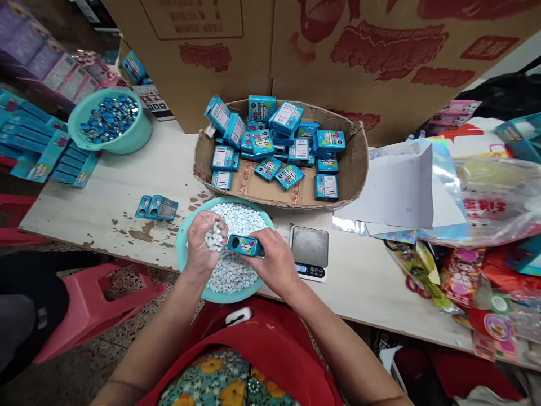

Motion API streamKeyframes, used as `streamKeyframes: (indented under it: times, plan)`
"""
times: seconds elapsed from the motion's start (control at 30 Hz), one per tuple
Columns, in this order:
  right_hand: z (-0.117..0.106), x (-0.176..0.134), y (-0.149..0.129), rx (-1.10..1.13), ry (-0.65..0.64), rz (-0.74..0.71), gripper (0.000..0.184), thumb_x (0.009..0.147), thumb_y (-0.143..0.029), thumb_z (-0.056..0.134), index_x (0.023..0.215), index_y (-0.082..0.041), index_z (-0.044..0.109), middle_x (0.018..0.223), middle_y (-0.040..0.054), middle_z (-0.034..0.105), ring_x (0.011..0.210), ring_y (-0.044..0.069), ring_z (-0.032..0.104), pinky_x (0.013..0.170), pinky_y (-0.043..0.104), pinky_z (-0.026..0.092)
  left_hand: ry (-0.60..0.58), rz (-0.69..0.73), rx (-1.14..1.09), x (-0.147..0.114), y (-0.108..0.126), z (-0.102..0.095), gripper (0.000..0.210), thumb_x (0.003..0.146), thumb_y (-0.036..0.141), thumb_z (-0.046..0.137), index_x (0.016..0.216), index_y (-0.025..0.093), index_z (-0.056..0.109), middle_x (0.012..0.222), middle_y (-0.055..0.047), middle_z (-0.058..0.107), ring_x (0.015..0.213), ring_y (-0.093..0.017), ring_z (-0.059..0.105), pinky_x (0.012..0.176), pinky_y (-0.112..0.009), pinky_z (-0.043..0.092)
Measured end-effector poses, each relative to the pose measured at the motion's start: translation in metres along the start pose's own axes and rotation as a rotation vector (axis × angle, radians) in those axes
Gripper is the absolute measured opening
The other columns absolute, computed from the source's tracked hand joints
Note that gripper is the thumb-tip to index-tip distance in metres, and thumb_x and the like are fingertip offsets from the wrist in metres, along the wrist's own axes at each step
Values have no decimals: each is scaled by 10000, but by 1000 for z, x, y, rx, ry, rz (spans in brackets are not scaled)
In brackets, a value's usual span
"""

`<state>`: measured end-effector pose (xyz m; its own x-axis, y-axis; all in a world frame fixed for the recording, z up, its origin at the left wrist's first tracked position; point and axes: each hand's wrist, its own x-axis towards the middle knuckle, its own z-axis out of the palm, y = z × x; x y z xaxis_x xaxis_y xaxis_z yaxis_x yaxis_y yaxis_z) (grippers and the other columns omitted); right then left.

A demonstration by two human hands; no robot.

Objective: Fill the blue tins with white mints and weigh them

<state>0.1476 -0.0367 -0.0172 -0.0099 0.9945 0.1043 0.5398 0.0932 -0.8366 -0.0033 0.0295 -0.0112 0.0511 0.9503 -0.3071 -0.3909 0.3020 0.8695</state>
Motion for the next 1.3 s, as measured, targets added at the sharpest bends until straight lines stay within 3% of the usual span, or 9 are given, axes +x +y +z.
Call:
streamKeyframes:
  times: [0.13, 0.27, 0.63, 0.9, 1.03, 1.3]
  plan:
    - [9, 6, -12, -19, -20, -20, 272, 764, -252, 725, 987, -209, 575, 932, 62, 625, 896, 240, 583, 769, 347, 465, 51, 143, -42, -8, 6, 7, 119, 775, 293, 594, 748, 182, 559, 735, -16, 582, 692, -147, 601, 576, -249, 490]
    - [14, 9, -14, -23, -7, -27, 274, 764, -243, 723, 993, -209, 577, 945, 57, 627, 903, 235, 584, 778, 345, 463, 77, 216, -39, -5, 3, 5, 129, 800, 277, 589, 736, 170, 556, 710, -13, 596, 693, -149, 611, 625, -285, 523]
    - [14, 12, -5, -1, -15, -5, 356, 710, -227, 776, 1010, -201, 585, 959, 54, 630, 913, 232, 590, 780, 331, 460, 90, 143, -7, 4, -3, 8, 203, 825, 383, 601, 876, 193, 551, 824, -24, 666, 662, -134, 647, 671, -312, 542]
    - [7, 11, -18, 18, 18, -28, 284, 759, -260, 734, 997, -200, 591, 925, 51, 625, 879, 218, 590, 748, 313, 454, 130, 248, 48, -1, 11, 17, 210, 805, 352, 635, 770, 177, 524, 680, 24, 549, 506, -68, 516, 481, -196, 440]
    - [9, 11, -16, 11, 37, -16, 281, 750, -244, 739, 984, -198, 590, 912, 51, 622, 859, 219, 593, 738, 313, 458, 204, 207, 40, 3, 9, 20, 258, 800, 389, 635, 737, 168, 519, 660, 21, 539, 511, -81, 523, 486, -213, 454]
    - [14, 14, -15, 22, 38, -15, 288, 745, -209, 738, 988, -202, 584, 919, 46, 619, 868, 215, 588, 755, 318, 459, 207, 202, 110, 1, 8, 17, 331, 850, 438, 551, 675, 157, 532, 636, 5, 561, 565, -103, 578, 603, -249, 484]
